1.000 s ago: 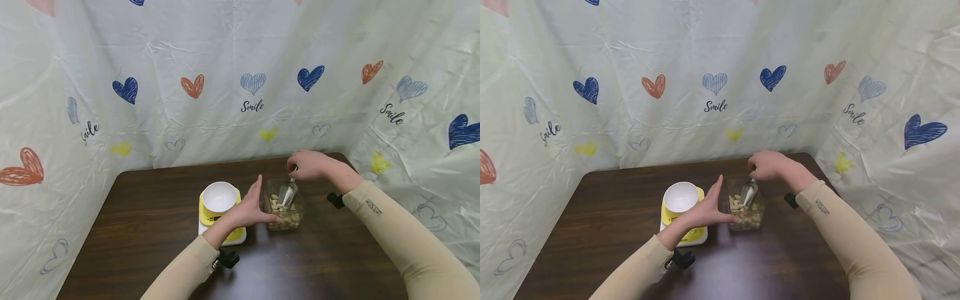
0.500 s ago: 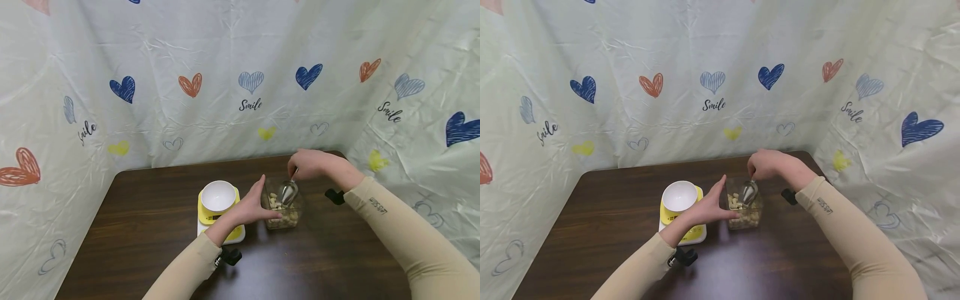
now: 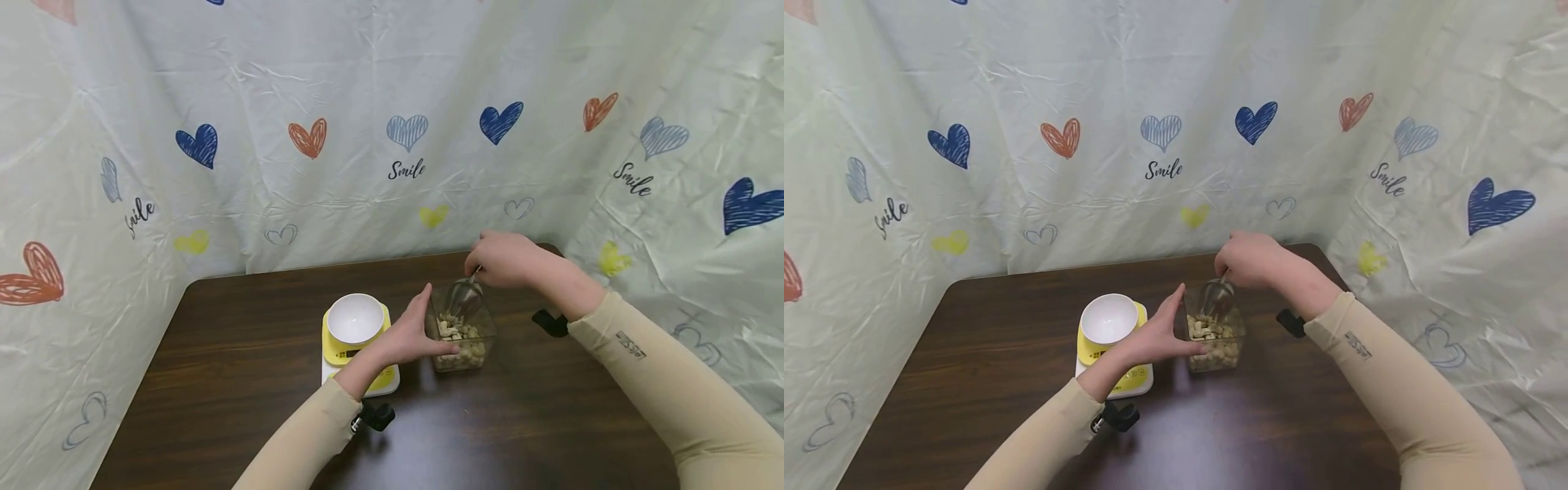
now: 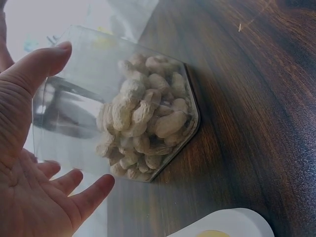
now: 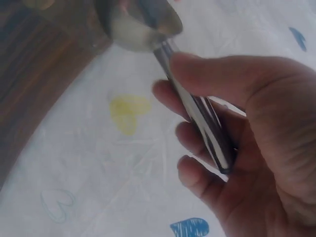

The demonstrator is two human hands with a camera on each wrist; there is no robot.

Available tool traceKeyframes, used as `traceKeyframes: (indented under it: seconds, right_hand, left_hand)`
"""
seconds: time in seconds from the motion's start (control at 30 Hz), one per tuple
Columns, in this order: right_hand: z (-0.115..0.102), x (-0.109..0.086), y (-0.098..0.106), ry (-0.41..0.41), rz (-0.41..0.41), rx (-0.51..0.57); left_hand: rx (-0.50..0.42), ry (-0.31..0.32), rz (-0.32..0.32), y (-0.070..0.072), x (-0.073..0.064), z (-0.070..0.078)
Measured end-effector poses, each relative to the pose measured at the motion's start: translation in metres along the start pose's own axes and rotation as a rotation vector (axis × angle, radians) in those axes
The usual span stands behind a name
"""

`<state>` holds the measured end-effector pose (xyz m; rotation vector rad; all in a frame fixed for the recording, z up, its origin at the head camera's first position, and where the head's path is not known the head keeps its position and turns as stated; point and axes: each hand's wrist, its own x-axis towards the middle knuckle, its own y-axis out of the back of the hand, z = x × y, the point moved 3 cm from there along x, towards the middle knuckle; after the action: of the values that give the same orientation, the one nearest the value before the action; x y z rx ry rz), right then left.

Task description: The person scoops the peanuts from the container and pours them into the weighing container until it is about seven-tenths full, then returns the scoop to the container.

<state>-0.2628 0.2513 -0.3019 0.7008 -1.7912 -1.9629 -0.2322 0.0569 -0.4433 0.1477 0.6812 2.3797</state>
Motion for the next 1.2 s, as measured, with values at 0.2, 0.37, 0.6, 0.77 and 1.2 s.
traceKeyframes:
  seconds: [0.2, 0.37, 0.6, 0.77, 1.2]
  right_hand:
    - [-0.005, -0.003, -0.010, 0.043, 0.084, -0.078]
    - [-0.010, -0.002, -0.017, 0.071, 0.144, -0.125]
    - [-0.019, -0.001, -0.021, 0.110, 0.170, -0.223]
    - [-0.020, 0.002, -0.025, 0.113, 0.163, -0.216]
    - [0.003, 0.003, -0.040, 0.076, -0.046, 0.016]
  left_hand:
    - [0.023, -0.007, 0.001, 0.001, 0.002, -0.003]
    - [0.034, -0.012, 0.024, 0.003, 0.002, -0.002]
    - [0.028, -0.001, 0.032, 0.002, 0.002, -0.004]
    - [0.017, -0.002, 0.032, 0.002, 0.004, -0.003]
    - [0.030, 0.007, 0.048, -0.003, 0.005, -0.005]
